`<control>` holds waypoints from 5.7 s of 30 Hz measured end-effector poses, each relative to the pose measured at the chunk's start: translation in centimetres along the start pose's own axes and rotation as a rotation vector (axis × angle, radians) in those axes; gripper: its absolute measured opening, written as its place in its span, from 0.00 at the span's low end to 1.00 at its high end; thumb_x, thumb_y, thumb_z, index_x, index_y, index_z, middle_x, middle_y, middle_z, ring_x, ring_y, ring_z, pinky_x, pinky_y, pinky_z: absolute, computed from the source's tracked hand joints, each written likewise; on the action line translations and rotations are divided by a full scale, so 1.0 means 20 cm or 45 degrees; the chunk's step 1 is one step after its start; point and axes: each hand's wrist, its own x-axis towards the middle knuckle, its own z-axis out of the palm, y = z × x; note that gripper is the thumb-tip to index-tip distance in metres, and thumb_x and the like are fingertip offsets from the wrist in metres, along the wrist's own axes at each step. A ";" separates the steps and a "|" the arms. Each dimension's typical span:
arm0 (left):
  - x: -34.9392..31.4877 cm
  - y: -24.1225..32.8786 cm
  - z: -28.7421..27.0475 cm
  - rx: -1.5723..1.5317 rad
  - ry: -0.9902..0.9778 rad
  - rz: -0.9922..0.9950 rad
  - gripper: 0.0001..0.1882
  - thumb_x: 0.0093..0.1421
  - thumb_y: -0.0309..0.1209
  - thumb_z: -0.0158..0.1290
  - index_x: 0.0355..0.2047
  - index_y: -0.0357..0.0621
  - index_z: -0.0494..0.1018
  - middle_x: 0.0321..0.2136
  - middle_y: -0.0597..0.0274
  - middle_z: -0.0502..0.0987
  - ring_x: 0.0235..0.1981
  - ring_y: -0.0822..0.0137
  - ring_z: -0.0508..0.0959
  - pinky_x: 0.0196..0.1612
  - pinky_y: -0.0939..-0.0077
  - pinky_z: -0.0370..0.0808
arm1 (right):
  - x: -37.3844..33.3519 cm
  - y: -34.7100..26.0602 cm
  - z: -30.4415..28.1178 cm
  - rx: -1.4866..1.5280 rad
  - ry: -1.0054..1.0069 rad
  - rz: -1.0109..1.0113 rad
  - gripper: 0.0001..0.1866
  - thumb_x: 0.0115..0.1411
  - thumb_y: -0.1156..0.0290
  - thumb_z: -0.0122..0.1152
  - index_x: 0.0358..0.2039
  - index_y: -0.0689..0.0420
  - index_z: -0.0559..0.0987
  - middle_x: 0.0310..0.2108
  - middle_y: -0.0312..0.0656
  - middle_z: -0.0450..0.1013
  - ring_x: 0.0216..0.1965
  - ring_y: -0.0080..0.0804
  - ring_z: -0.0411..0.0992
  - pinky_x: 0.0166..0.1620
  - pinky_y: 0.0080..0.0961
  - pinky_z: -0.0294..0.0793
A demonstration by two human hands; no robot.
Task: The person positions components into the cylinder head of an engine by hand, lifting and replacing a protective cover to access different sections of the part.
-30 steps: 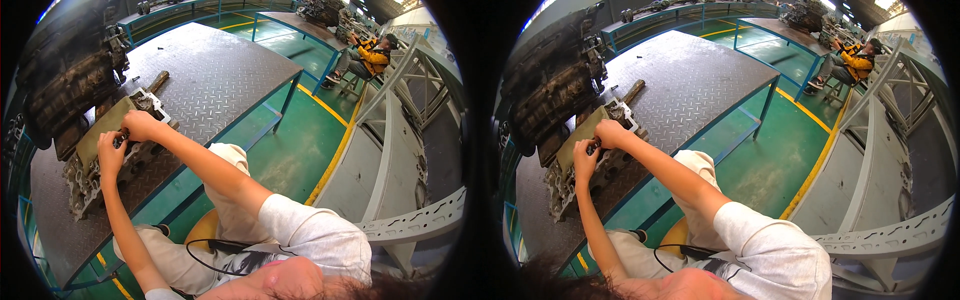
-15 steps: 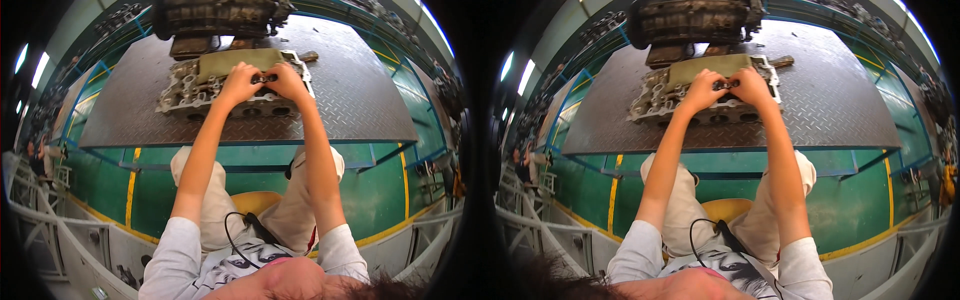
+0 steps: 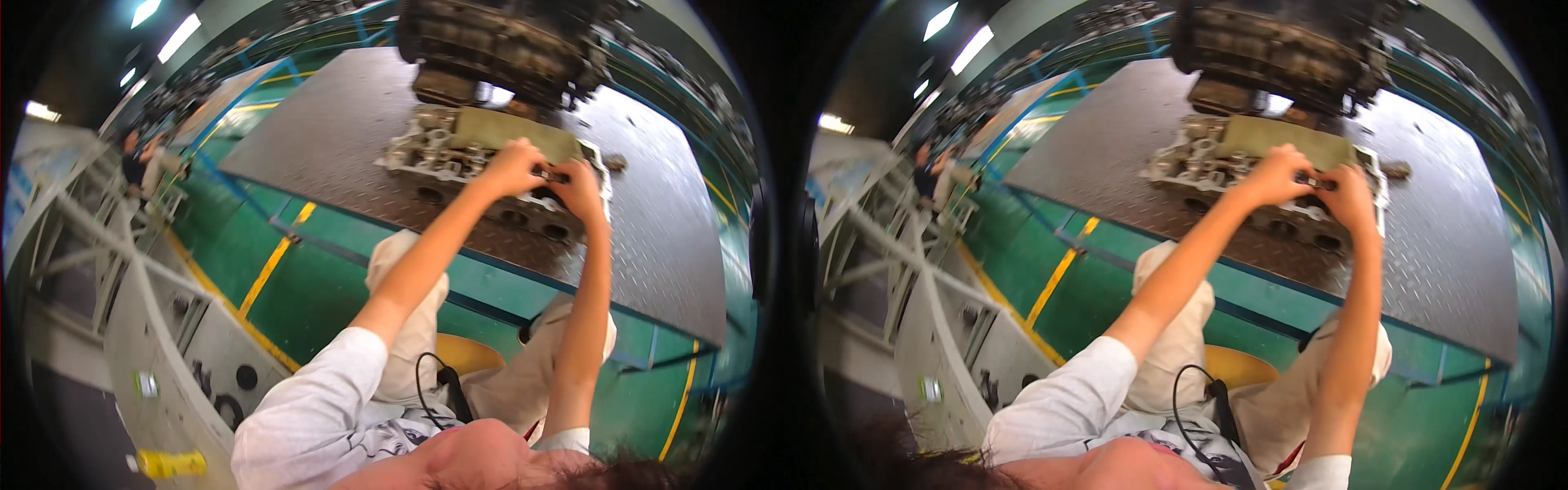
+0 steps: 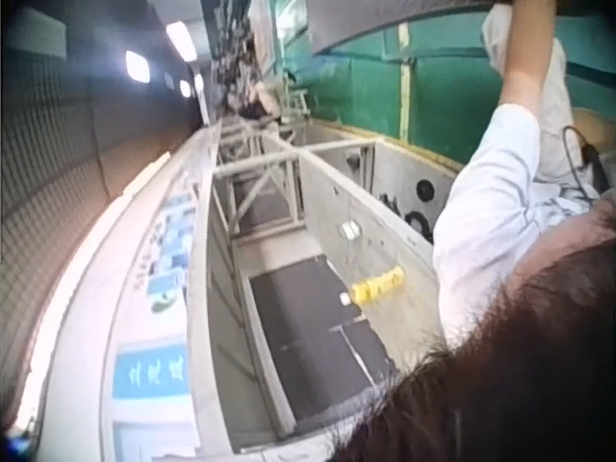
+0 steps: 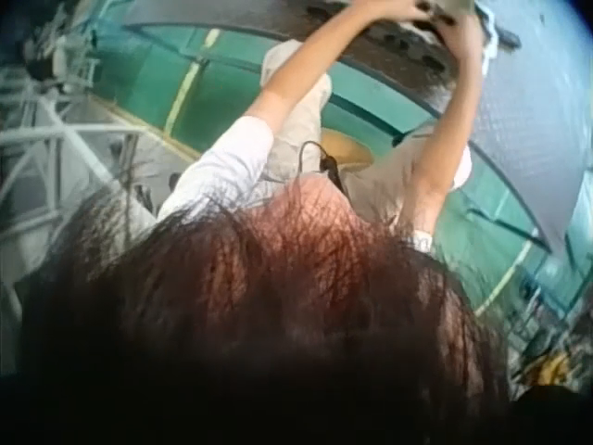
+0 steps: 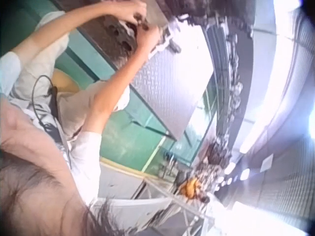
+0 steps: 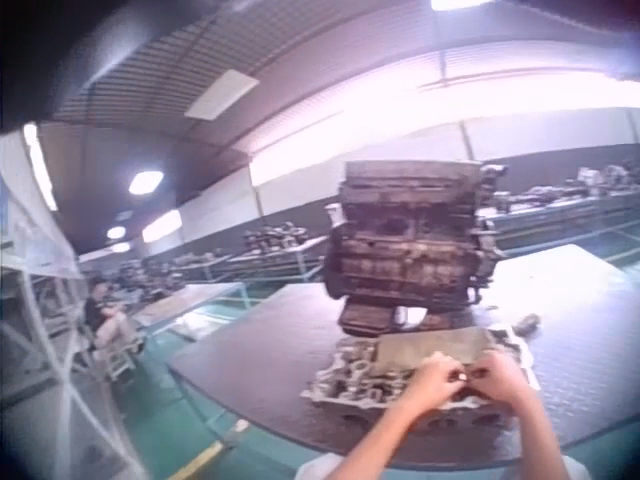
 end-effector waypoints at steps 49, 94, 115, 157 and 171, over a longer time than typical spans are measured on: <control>-0.16 -0.30 -0.69 0.450 -0.565 -0.250 0.16 0.48 0.19 0.41 0.33 0.38 0.77 0.31 0.51 0.75 0.41 0.51 0.73 0.48 0.61 0.70 | 0.03 -0.13 -0.07 0.312 0.260 0.141 0.08 0.50 0.71 0.62 0.32 0.55 0.82 0.32 0.38 0.78 0.41 0.39 0.71 0.48 0.36 0.65; -0.15 -0.29 -0.60 0.543 -0.365 -0.287 0.15 0.51 0.34 0.55 0.37 0.40 0.75 0.33 0.55 0.74 0.40 0.55 0.74 0.44 0.63 0.72 | -0.09 0.09 -0.17 -0.048 -0.078 0.387 0.09 0.44 0.72 0.70 0.30 0.52 0.85 0.31 0.43 0.80 0.35 0.41 0.78 0.42 0.33 0.76; -0.15 -0.31 -0.58 0.710 -0.455 -0.250 0.14 0.49 0.37 0.63 0.31 0.40 0.77 0.32 0.55 0.76 0.41 0.53 0.74 0.44 0.61 0.72 | 0.02 0.08 -0.07 0.058 0.470 0.238 0.07 0.50 0.74 0.60 0.32 0.57 0.81 0.32 0.44 0.76 0.39 0.43 0.74 0.43 0.38 0.73; 0.03 -0.25 -0.90 0.877 0.114 0.047 0.06 0.54 0.30 0.54 0.29 0.41 0.74 0.30 0.56 0.74 0.39 0.54 0.73 0.42 0.59 0.70 | 0.08 -0.11 -0.19 0.249 0.785 0.081 0.04 0.53 0.74 0.61 0.30 0.57 0.82 0.28 0.40 0.75 0.32 0.39 0.72 0.41 0.33 0.68; -0.04 0.01 -1.01 0.243 -0.766 -0.367 0.22 0.53 0.36 0.57 0.47 0.37 0.73 0.40 0.51 0.79 0.43 0.59 0.79 0.49 0.67 0.74 | 0.07 -0.32 -0.29 0.273 0.557 0.076 0.06 0.52 0.74 0.59 0.31 0.57 0.82 0.29 0.42 0.75 0.30 0.38 0.74 0.37 0.31 0.73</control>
